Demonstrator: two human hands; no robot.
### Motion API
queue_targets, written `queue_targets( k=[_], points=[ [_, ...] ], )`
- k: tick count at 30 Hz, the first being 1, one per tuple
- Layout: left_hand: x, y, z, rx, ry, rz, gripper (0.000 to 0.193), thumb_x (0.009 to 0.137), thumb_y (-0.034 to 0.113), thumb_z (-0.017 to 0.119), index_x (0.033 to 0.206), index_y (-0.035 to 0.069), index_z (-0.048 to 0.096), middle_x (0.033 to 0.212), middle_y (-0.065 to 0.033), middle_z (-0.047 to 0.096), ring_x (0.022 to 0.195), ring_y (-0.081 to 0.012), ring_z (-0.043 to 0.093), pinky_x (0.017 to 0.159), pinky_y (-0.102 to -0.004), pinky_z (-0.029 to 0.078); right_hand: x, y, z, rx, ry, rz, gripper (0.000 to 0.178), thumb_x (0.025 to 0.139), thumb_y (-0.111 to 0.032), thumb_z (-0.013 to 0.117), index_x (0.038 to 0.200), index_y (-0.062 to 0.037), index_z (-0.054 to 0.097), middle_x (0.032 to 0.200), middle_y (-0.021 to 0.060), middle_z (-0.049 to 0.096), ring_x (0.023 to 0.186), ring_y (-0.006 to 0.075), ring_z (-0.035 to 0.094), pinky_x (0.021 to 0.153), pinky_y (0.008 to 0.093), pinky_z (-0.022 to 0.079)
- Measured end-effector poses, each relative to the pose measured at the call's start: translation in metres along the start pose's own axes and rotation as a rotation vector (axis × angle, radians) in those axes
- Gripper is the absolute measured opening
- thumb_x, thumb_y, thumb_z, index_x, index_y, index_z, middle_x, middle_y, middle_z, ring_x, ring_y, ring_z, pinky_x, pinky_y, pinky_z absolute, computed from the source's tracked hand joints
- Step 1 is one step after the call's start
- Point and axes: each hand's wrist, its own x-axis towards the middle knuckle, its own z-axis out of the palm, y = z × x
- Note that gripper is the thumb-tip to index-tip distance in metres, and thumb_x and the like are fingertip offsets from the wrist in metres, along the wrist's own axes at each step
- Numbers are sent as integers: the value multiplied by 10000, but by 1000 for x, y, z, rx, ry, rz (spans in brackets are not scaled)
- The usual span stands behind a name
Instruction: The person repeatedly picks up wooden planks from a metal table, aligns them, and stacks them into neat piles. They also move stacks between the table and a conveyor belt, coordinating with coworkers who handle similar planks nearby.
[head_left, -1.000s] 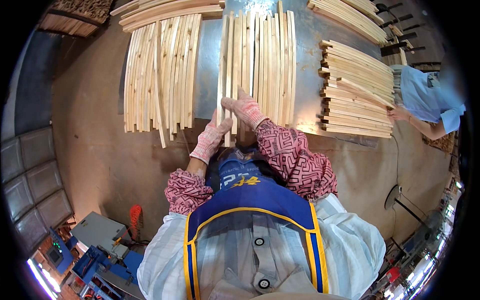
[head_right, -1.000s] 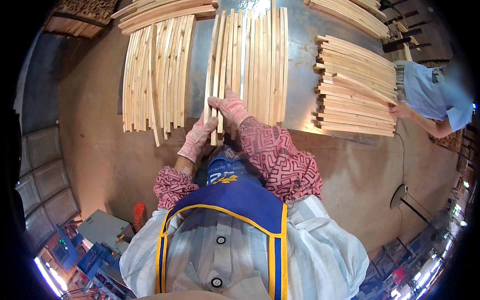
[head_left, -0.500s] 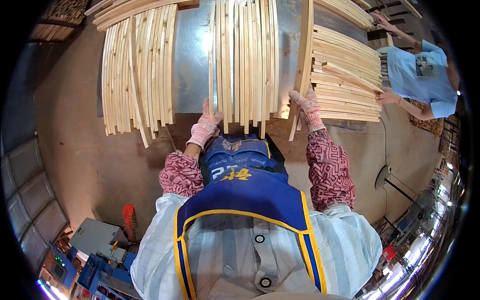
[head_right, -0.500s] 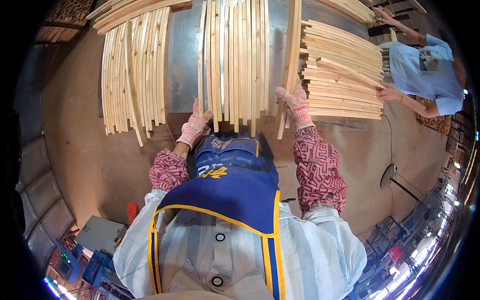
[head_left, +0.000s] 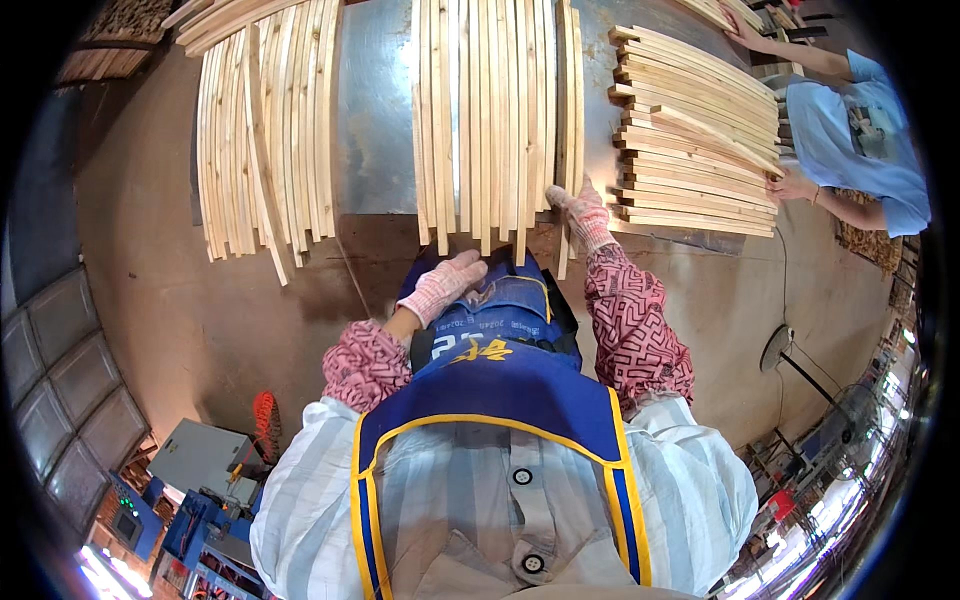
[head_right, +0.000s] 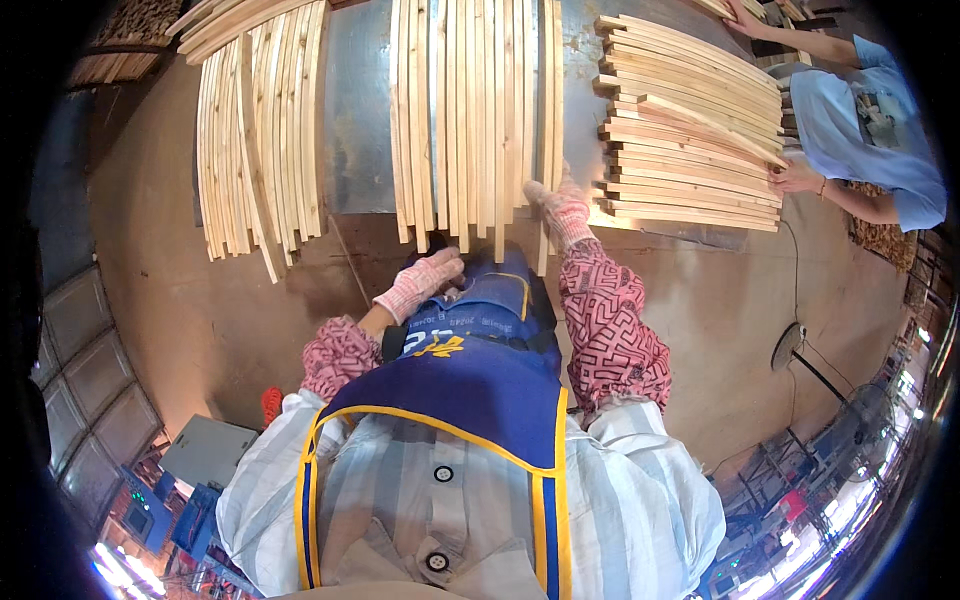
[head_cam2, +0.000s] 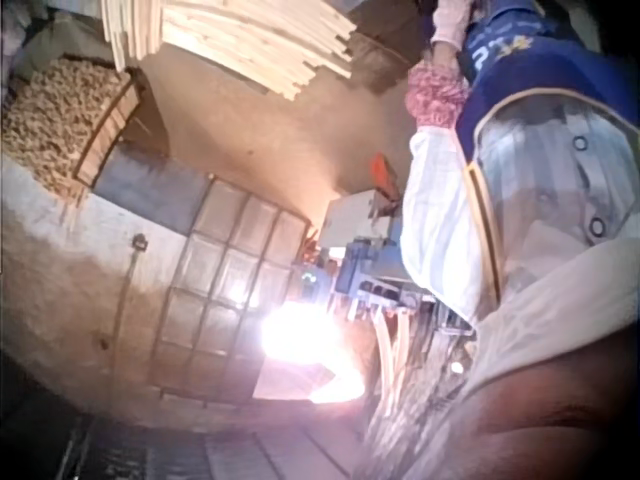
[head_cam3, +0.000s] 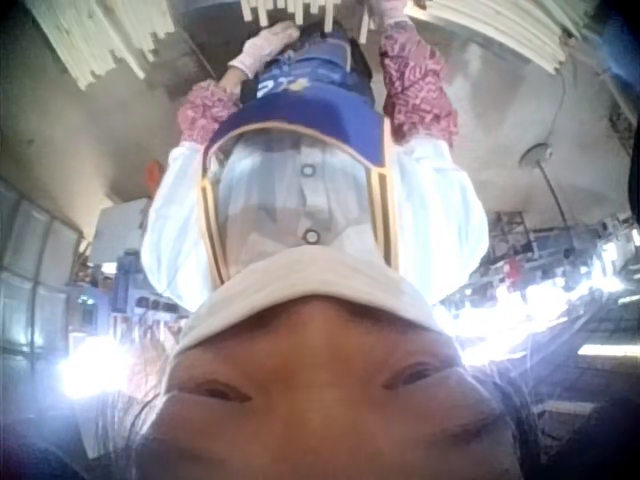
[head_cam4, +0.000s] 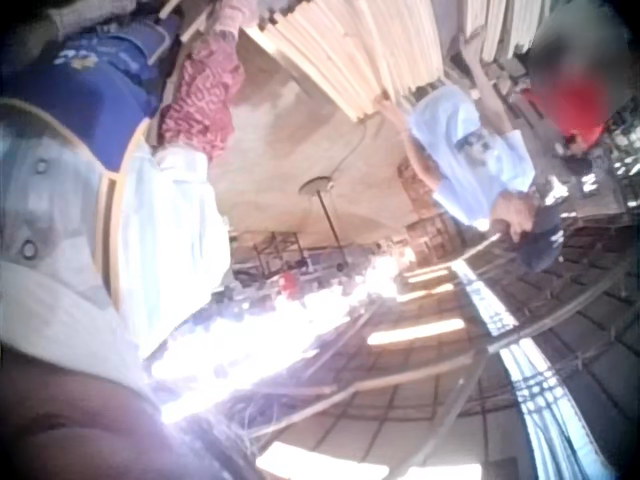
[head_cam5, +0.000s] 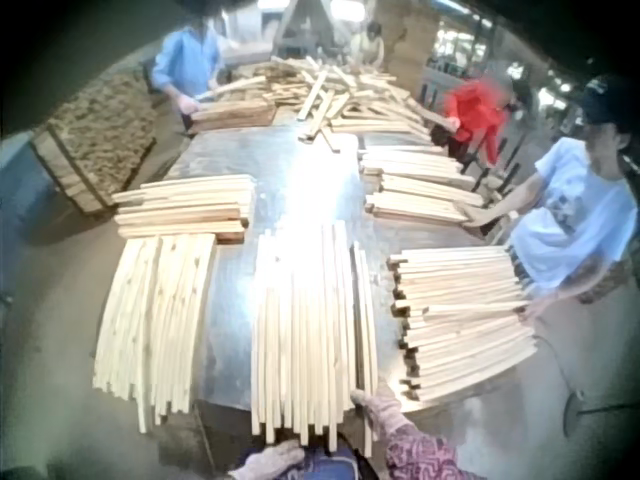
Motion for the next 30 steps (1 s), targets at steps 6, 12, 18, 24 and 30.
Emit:
queue_targets(
  k=[6, 12, 18, 24, 30],
  points=[
    [26, -3, 19, -930, -29, -66, 260, 939, 278, 623, 1076, 91, 504, 992, -108, 609, 743, -205, 626, 602, -311, 556, 12, 16, 0, -25, 18, 13, 798, 794, -177, 757, 1470, -138, 336, 1218, 168, 611, 1058, 279, 605, 868, 379, 511],
    [-6, 12, 18, -1048, -75, 9, 289, 930, 292, 637, 1065, 49, 558, 1020, -152, 645, 850, -238, 662, 687, -355, 596, 25, 33, 2, 129, -49, -34, 793, 803, -261, 767, 1468, -192, 340, 1111, 134, 648, 890, 242, 635, 769, 362, 536],
    [-9, 21, 24, -1215, -125, 95, 337, 925, 304, 640, 1101, 24, 577, 1026, -184, 650, 847, -297, 672, 691, -441, 604, 22, 28, -2, -11, -39, -23, 813, 828, -275, 748, 1486, -176, 280, 1102, 155, 644, 871, 236, 638, 725, 358, 545],
    [-7, 52, 28, -1031, -37, 226, 274, 938, 254, 609, 1126, 60, 563, 1015, -152, 646, 862, -260, 661, 739, -405, 565, 11, 10, -6, -102, -54, 17, 837, 815, -260, 755, 1484, -124, 270, 1105, 170, 640, 944, 248, 638, 759, 372, 552],
    [30, 106, 28, 216, 416, -167, 749, 857, 424, 619, 1457, 123, 286, 1118, -163, 630, 982, -303, 633, 854, -422, 474, -31, -38, -19, -233, 58, -61, 534, 845, -136, 684, 1323, -22, 475, 1092, 186, 653, 979, 288, 642, 810, 379, 548]
  ],
)
